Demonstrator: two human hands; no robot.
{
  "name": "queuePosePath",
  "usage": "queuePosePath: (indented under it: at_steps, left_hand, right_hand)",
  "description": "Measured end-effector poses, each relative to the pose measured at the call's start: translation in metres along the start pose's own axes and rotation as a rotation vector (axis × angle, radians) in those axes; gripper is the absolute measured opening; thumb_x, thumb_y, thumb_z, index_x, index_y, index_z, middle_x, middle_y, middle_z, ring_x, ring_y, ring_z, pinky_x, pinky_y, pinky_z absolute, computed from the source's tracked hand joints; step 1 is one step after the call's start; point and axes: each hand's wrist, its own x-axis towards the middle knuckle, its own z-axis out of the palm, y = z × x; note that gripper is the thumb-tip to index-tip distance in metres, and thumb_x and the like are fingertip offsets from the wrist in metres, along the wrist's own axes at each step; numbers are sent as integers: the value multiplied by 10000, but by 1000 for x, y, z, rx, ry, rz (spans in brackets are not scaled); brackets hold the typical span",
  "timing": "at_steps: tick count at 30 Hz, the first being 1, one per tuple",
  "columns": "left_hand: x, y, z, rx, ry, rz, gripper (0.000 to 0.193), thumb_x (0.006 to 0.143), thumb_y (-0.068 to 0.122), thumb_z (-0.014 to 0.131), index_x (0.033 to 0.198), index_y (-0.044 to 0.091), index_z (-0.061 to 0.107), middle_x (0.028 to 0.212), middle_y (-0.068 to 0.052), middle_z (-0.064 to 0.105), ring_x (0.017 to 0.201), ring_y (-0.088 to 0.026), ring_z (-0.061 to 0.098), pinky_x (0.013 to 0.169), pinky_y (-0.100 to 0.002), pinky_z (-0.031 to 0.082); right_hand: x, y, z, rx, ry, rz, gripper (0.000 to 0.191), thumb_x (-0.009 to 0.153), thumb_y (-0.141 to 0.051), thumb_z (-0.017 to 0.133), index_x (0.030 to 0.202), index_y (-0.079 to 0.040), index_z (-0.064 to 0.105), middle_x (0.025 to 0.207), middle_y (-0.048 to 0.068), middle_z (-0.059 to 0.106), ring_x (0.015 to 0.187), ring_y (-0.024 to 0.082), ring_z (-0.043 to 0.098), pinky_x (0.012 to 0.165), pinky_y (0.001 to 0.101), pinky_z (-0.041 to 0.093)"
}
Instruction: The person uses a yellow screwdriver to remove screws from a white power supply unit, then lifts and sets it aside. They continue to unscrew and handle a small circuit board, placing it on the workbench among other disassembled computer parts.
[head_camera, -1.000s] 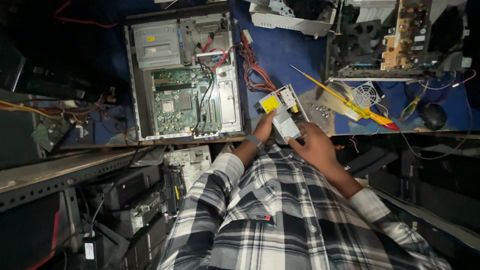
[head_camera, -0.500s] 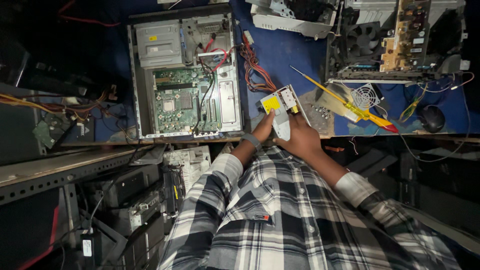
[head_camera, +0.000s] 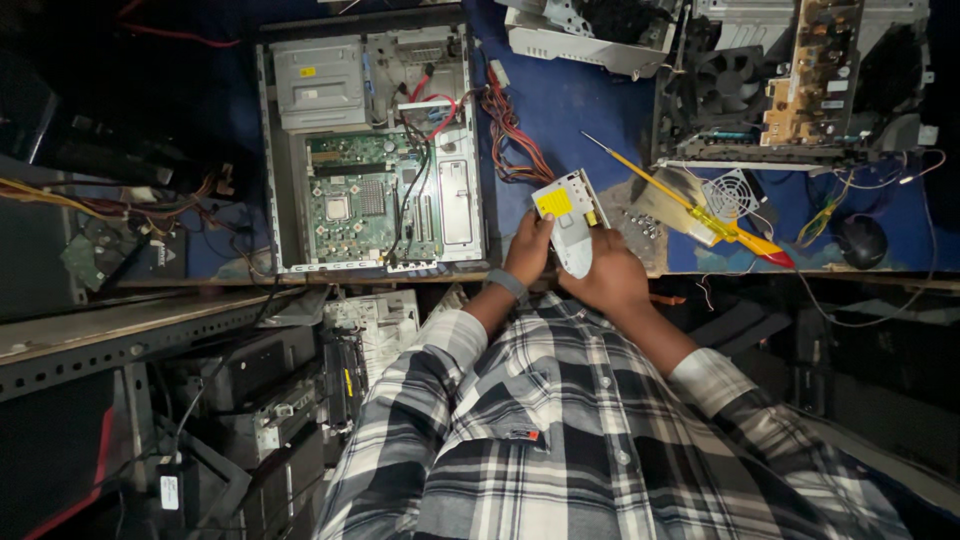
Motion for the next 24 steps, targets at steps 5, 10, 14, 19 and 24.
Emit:
queuePosePath:
  at_steps: [5, 10, 14, 19, 24]
  left_hand:
    - [6, -10, -2, 293, -59, 264, 341, 1098, 323, 526, 1109, 23, 687, 1079, -191, 701, 1096, -378, 645, 1016, -445, 479]
    - [16, -21, -8, 355, -78, 462, 354, 1108, 310, 525, 1291, 31, 642, 1202, -192, 672, 1167, -394, 599, 1063, -460, 435]
    - [12, -23, -3, -20, -142, 89, 482, 1021, 258, 632, 1422, 3, 547, 1288, -171, 633, 1157, -261, 632, 1014, -390, 491]
    - [5, -25, 0, -105, -142, 34, 638, 963, 177, 698, 1510, -47, 458, 1329, -162, 613, 1122, -186, 641, 954, -328, 536]
    - [8, -28, 1, -165, -146, 126, 704, 973, 166, 715, 1560, -56, 396, 1333, -181, 643, 1162, -213, 654, 1005, -349, 549]
  right_hand:
    - [-3, 5, -6, 28, 88, -15, 706, 650, -390, 872, 1223, -50, 641, 1072, 243, 647, 924, 432, 678, 765, 504, 569]
    - [-1, 16, -5, 22, 147, -22, 632, 678, -351, 887, 1171, -34, 652, 1033, 237, 650, 930, 439, 658, 789, 506, 560]
    - [2, 21, -3, 36, 131, -87, 523, 694, -310, 874, 1089, -46, 655, 1009, 180, 681, 997, 417, 650, 853, 507, 557]
    - [6, 18, -6, 42, 144, -67, 559, 685, -309, 876, 1114, -32, 650, 1033, 208, 675, 1012, 427, 628, 849, 516, 541]
    - [10, 13, -10, -46, 147, -82, 603, 668, -304, 874, 1156, -38, 641, 1050, 213, 669, 1007, 429, 628, 872, 531, 525]
